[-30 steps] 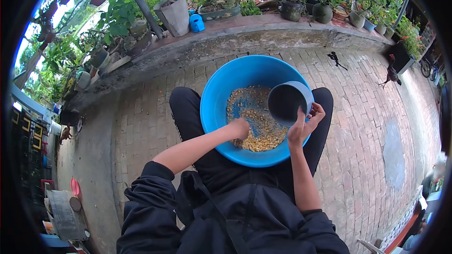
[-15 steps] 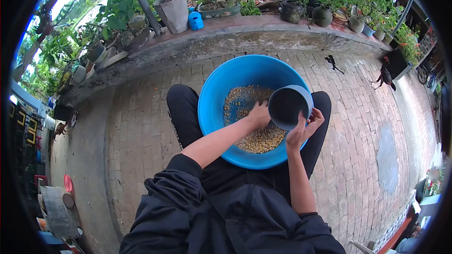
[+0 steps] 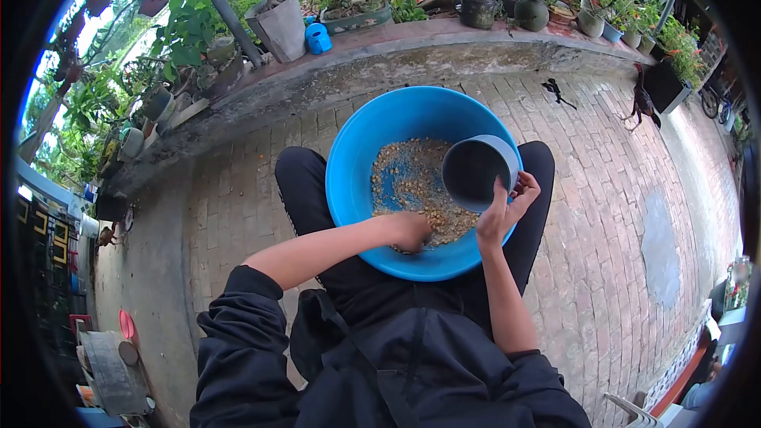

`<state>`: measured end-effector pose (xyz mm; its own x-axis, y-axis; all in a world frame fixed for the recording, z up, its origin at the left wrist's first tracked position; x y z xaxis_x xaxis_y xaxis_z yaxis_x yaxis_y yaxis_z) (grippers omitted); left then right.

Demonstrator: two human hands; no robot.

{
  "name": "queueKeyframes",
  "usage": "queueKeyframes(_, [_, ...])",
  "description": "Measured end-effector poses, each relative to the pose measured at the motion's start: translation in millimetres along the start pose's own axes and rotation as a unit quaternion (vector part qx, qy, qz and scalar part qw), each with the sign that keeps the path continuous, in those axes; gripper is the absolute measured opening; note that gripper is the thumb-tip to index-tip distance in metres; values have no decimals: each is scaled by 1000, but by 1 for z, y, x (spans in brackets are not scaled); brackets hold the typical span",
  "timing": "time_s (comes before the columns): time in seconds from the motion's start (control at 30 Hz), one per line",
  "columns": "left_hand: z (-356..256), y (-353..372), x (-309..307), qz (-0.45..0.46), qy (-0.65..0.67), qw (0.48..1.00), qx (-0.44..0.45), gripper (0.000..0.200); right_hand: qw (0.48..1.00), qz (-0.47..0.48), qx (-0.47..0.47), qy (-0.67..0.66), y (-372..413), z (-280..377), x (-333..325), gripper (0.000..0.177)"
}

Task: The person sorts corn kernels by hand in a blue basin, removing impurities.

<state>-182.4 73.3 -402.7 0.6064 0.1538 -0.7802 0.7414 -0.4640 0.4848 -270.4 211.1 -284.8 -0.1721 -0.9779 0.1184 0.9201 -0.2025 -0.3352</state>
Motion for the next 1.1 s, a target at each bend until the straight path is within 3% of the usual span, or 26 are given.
queueKeyframes(0.03, [6, 5, 1, 0, -1, 1000, -1, 15, 1000, -1, 0, -2, 1, 0, 1, 33])
queueKeyframes(0.1, [30, 11, -5, -1, -186, 980, -63, 17, 1000, 3, -9, 10, 1, 2, 2, 33])
queueKeyframes(0.13, [35, 18, -7, 0, -188, 980, -61, 17, 1000, 1, -9, 11, 0, 3, 2, 33])
queueKeyframes(0.2, [47, 41, -43, -159, -259, 945, -120, 13, 1000, 12, 2, -3, 1, 3, 6, 33])
queueKeyframes(0.23, [55, 44, -41, -159, -256, 946, -120, 13, 1000, 13, 3, 0, 1, 3, 6, 33])
queueKeyframes(0.3, [81, 57, -44, -187, -261, 920, -224, 11, 1000, 12, -10, 19, 1, 6, 6, 34])
queueKeyframes(0.33, [81, 58, -43, -189, -259, 920, -226, 11, 1000, 16, -11, 20, 1, 6, 8, 34])
queueKeyframes(0.4, [72, 46, -16, -91, -138, 975, -148, 12, 1000, 15, -4, 19, 1, 4, 8, 35])
queueKeyframes(0.43, [80, 33, 1, -118, -119, 975, -145, 13, 1000, 17, -5, 19, 1, 5, 8, 35])
queueKeyframes(0.5, [52, 18, 6, -27, -100, 991, -89, 13, 1000, 20, 4, 19, 1, 3, 7, 36])
queueKeyframes(0.57, [33, -3, 12, -17, 19, 999, -31, 15, 1000, 21, 5, 16, 2, 4, 8, 36])
queueKeyframes(0.67, [14, -34, 16, -82, 74, 994, -21, 19, 1000, 17, 11, 5, 2, 0, 5, 35])
queueKeyframes(0.73, [-18, -37, -11, -250, -31, 963, 99, 24, 1000, 17, 17, -5, 1, -3, 5, 35])
queueKeyframes(0.77, [-11, -48, -9, -251, -32, 963, 98, 24, 1000, 15, 21, -7, 0, -5, 4, 35])
queueKeyframes(0.83, [-8, -47, -25, -401, -155, 892, 140, 27, 1000, 12, 27, -9, 0, -7, 3, 36])
queueKeyframes(0.87, [-2, -49, -28, -400, -156, 892, 141, 27, 1000, 8, 27, -6, -1, -6, 3, 36])
queueKeyframes(0.93, [32, -57, -38, -378, -214, 901, -3, 25, 1000, 0, 28, -1, -3, -6, 1, 36])
queueKeyframes(0.97, [31, -50, -46, -375, -214, 902, 0, 25, 999, 3, 32, -5, -3, -6, 2, 36])
queueKeyframes(1.03, [53, -32, -56, -311, -200, 917, -146, 24, 999, 3, 44, -16, -4, -6, 2, 36])
queueKeyframes(1.07, [48, -24, -58, -309, -201, 919, -143, 24, 999, -1, 46, -15, -4, -6, 2, 36])
queueKeyframes(1.1, [53, -19, -48, -231, -194, 936, -182, 24, 999, -1, 49, -21, -5, -7, 2, 36])
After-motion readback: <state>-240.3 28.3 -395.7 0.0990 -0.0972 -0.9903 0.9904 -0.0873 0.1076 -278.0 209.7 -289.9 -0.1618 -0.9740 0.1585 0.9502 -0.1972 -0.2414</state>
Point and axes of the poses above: each hand's wrist, its own y-axis away from the middle knuckle, its own x-axis out of the palm, z = x × y, the point moved 9 cm from there along -y, towards the middle knuckle, and after that the axes turned 4 degrees about x, right-handed, at the moved point
